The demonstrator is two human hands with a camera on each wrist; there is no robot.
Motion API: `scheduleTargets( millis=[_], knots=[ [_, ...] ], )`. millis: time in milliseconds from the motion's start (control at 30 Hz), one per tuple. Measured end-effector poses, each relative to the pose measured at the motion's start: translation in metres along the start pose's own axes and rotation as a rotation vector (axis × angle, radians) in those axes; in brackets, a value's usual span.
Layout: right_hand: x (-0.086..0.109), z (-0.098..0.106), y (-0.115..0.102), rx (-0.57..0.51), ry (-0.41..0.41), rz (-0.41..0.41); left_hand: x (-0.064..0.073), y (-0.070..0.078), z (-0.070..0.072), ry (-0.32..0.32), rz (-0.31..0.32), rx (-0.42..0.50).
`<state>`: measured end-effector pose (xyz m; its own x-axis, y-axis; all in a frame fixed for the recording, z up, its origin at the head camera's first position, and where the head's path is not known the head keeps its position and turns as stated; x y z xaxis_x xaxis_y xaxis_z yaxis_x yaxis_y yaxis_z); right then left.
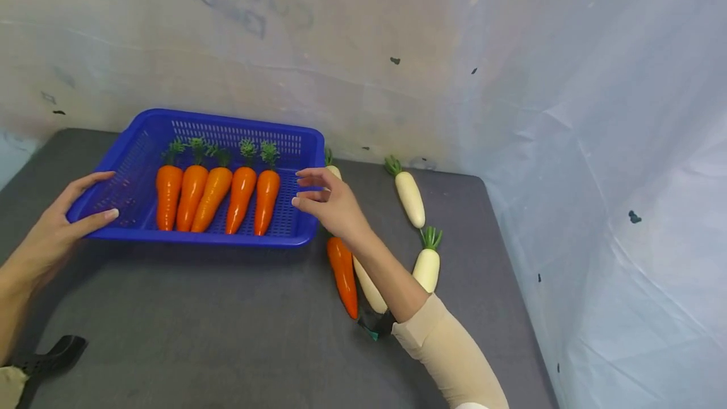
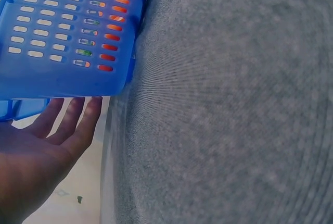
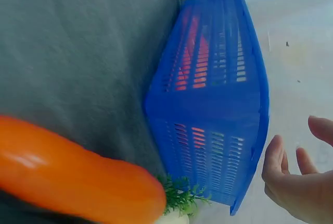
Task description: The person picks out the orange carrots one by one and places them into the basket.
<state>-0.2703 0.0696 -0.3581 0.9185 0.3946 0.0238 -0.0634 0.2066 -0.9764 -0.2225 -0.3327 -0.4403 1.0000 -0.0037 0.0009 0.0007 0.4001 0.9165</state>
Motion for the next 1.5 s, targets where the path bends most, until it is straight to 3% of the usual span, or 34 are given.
scheduleTargets(
  millis=[500, 867, 1233, 1500],
  knots=[
    [0.060, 0.012, 0.037, 0.011, 0.059, -0.033, 0.001, -0.003, -0.001, -0.012, -0.004, 0.003],
    [0.083, 0.018, 0.067, 0.035, 0.197, -0.021, 0.000, -0.003, -0.001, 0.003, 0.015, -0.008],
    [0.092, 0.007, 0.080, 0.107, 0.186, 0.031, -0.002, -0.001, 0.000, 0.014, -0.001, 0.012],
    [0.092, 0.000, 0.088, 0.355, 0.123, -0.008, -0.002, 0.000, -0.002, 0.000, -0.022, 0.027]
  ],
)
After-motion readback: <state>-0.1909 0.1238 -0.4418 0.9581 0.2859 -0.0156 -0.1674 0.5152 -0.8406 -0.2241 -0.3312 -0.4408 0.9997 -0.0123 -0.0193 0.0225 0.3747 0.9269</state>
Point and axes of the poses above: each hand's wrist, its own x-axis away from the middle knuckle, its own z-axis out of the back of the hand, y = z × x, the point moved 9 cm from there along -x, towards the middle knuckle, and after that the axes turned 1 degree about x, right-handed, at the moved point
